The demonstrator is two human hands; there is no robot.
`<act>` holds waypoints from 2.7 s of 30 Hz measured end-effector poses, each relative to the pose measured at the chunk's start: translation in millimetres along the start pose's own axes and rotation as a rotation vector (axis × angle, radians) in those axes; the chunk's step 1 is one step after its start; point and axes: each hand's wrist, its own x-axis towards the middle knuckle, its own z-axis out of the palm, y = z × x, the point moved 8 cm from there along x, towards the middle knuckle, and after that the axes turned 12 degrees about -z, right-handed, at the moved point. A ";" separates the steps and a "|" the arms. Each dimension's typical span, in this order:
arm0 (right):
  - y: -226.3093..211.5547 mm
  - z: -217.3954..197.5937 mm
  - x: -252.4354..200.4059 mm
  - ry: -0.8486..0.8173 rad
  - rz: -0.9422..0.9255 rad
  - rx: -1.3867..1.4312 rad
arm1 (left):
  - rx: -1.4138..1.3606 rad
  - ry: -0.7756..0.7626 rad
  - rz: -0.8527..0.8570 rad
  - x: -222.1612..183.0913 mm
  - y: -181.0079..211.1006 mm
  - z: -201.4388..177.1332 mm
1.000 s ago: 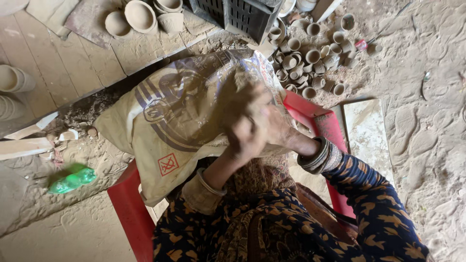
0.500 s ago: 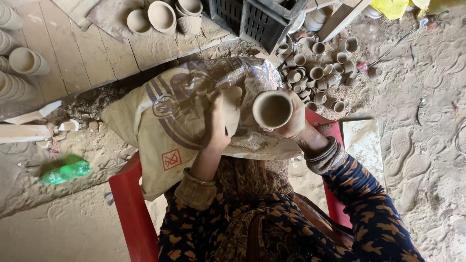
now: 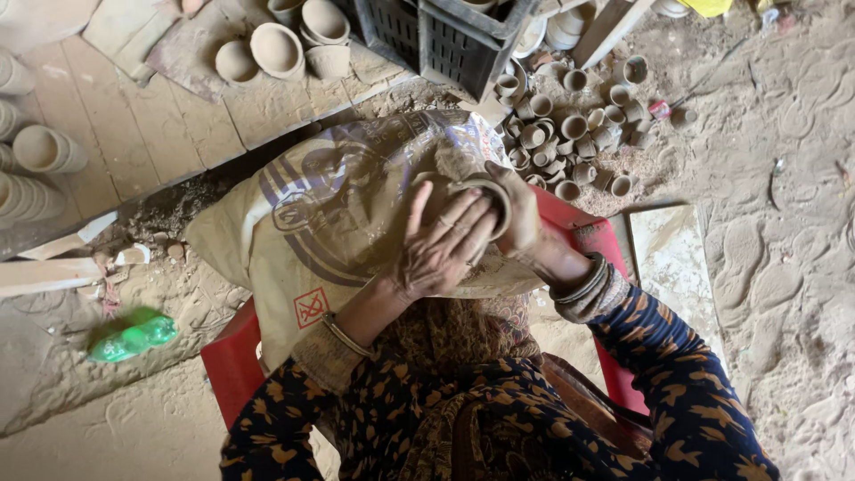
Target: The person repeatedly smooths the exterior and interior surfaces of small clay cups using a cloth. They pick up cups from a crate, rub them with the cloth, and place them on a nearby surface. The process is repeated for multiple cups throughout the video.
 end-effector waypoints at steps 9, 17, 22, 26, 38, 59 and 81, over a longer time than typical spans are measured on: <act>-77.5 52.0 -20.1 -0.262 -0.989 -1.147 | -1.115 -0.207 -1.353 -69.4 -17.4 53.6; -84.5 59.4 -11.9 -0.416 -0.956 -1.079 | -0.122 0.121 -0.209 2.9 9.5 -8.3; -59.0 54.5 4.0 -0.411 -0.685 -1.188 | -0.586 -0.213 -0.746 -38.0 -19.9 25.1; -67.7 51.4 -14.4 -0.328 -0.749 -0.972 | -0.618 -0.006 -0.644 -37.3 0.1 13.2; -74.1 27.9 -2.9 -0.126 -0.345 -0.750 | -0.071 -0.009 -0.090 -28.8 -39.3 27.2; -50.1 26.9 -1.2 -0.261 -0.522 -0.796 | -0.657 -0.098 -0.890 -20.5 -13.4 12.5; -62.8 26.4 -7.0 -0.395 -0.855 -1.151 | -0.386 0.087 -0.497 14.3 -13.8 -17.1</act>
